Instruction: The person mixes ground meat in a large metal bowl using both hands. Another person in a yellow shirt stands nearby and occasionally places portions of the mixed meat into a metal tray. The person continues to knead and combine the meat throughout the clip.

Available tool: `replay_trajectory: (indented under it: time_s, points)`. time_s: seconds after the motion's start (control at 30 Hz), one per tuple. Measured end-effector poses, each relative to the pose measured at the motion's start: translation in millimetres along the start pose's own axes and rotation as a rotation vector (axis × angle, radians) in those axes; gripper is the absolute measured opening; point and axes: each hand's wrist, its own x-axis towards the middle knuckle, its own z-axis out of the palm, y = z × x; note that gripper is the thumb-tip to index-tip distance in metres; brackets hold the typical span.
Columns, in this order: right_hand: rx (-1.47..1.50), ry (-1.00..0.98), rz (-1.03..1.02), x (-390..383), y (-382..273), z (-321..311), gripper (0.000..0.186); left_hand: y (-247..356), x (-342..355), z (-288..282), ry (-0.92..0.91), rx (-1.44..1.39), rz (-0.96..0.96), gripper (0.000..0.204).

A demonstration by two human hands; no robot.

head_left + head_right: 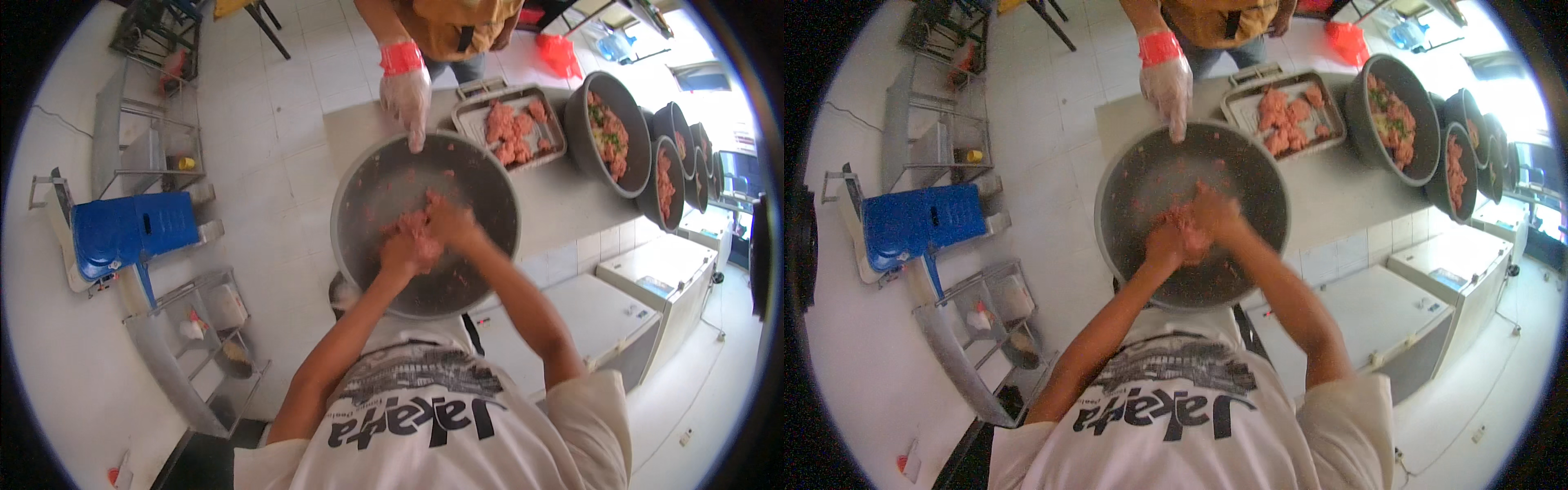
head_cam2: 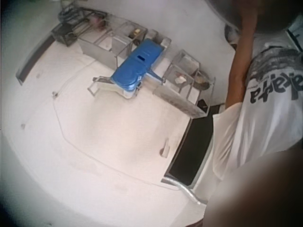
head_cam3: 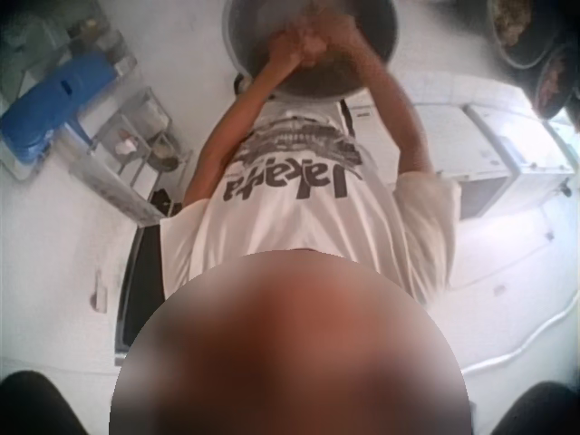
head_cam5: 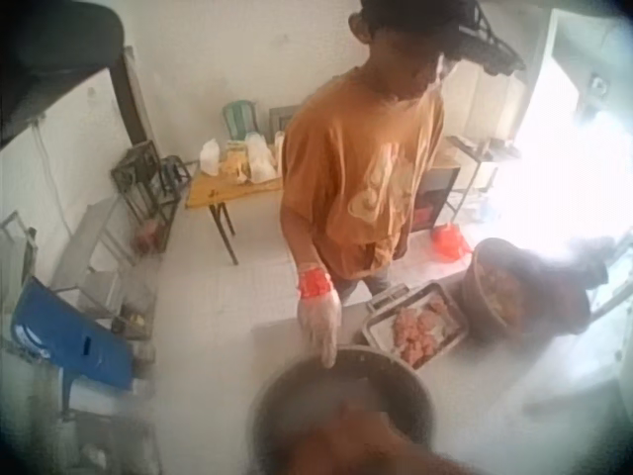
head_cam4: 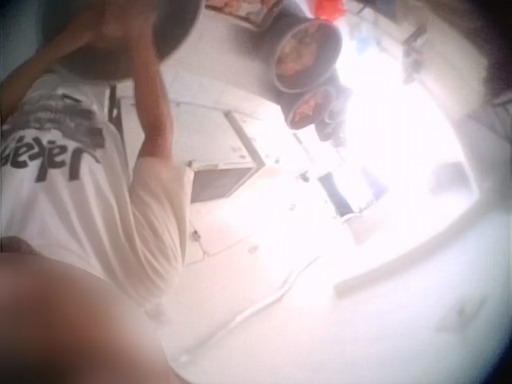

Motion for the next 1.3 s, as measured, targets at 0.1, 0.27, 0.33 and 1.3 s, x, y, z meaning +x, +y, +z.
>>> replay_trajectory:
  time_s: [0.1,0.27,0.33,1.3]
  points:
    - [0.291,-0.338,-0.032,11,61,-37,0.040,4,-3,-9,-0.099,-0.021,-0.229,0.109]
    - [0.193,-0.096,0.325,-65,42,-77,0.033,11,2,-18,-0.200,-0.114,-0.301,0.120]
    - [0.146,-0.063,0.309,-84,16,-81,0.030,11,5,-16,-0.236,-0.148,-0.315,0.120]
    - [0.114,-0.034,0.188,-99,-6,-73,0.024,35,-13,-22,-0.058,-0.103,-0.276,0.110]
